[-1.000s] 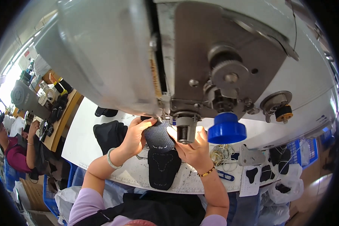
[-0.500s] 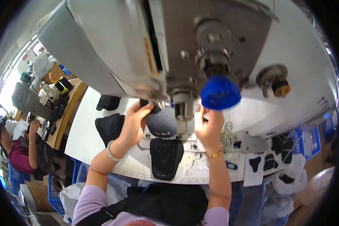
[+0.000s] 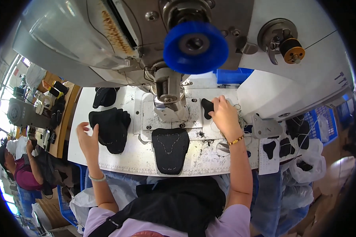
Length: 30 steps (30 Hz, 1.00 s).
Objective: Sew together components for a shoe upper using an industrial sewing machine.
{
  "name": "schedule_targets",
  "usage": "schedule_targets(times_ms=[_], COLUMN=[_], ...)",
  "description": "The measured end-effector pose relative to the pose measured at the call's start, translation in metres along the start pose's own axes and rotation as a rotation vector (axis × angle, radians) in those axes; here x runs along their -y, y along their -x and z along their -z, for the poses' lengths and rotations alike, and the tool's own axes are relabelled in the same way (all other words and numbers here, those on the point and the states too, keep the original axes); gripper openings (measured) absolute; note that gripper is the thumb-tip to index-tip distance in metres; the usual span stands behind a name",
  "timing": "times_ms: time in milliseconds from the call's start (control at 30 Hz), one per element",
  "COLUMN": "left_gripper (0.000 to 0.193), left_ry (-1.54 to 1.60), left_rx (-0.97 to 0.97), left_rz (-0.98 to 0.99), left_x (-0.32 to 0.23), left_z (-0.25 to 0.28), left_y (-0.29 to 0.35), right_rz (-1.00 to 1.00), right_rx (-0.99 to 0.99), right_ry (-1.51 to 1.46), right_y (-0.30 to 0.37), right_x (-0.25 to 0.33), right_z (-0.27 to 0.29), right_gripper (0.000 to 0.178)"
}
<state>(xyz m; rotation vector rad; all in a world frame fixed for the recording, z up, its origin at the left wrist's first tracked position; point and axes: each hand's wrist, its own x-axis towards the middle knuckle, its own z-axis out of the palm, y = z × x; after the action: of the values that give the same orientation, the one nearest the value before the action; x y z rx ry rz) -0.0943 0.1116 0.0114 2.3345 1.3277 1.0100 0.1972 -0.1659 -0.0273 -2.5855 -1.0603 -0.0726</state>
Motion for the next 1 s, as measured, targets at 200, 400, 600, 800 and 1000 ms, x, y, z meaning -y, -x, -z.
schedule_targets(times_ms=[200, 400, 600, 800, 1000], left_gripper=[0.035, 0.047, 0.043, 0.023, 0.015], left_ry=[0.317, 0.272, 0.280, 0.456, 1.526], left_rx=[0.465, 0.683, 0.678, 0.690, 1.020], left_rz=[-0.643, -0.756, -0.732, -0.719, 0.237], left_x=[-0.058, -0.064, -0.073, -0.077, -0.097], left_z=[-0.031, -0.070, -0.073, -0.071, -0.061], left_y=[0.058, 0.061, 0.072, 0.067, 0.064], right_rz=[0.033, -0.018, 0.128, 0.070, 0.052], right_rx=[-0.149, 0.186, 0.291, 0.267, -0.056], right_ry=[-0.102, -1.028, -0.954, -0.900, -1.178], right_y=[0.008, 0.047, 0.074, 0.077, 0.065], right_x=[0.006, 0.056, 0.078, 0.083, 0.103], right_z=[0.003, 0.020, -0.030, -0.026, 0.002], right_gripper=[0.030, 0.013, 0.018, 0.019, 0.015])
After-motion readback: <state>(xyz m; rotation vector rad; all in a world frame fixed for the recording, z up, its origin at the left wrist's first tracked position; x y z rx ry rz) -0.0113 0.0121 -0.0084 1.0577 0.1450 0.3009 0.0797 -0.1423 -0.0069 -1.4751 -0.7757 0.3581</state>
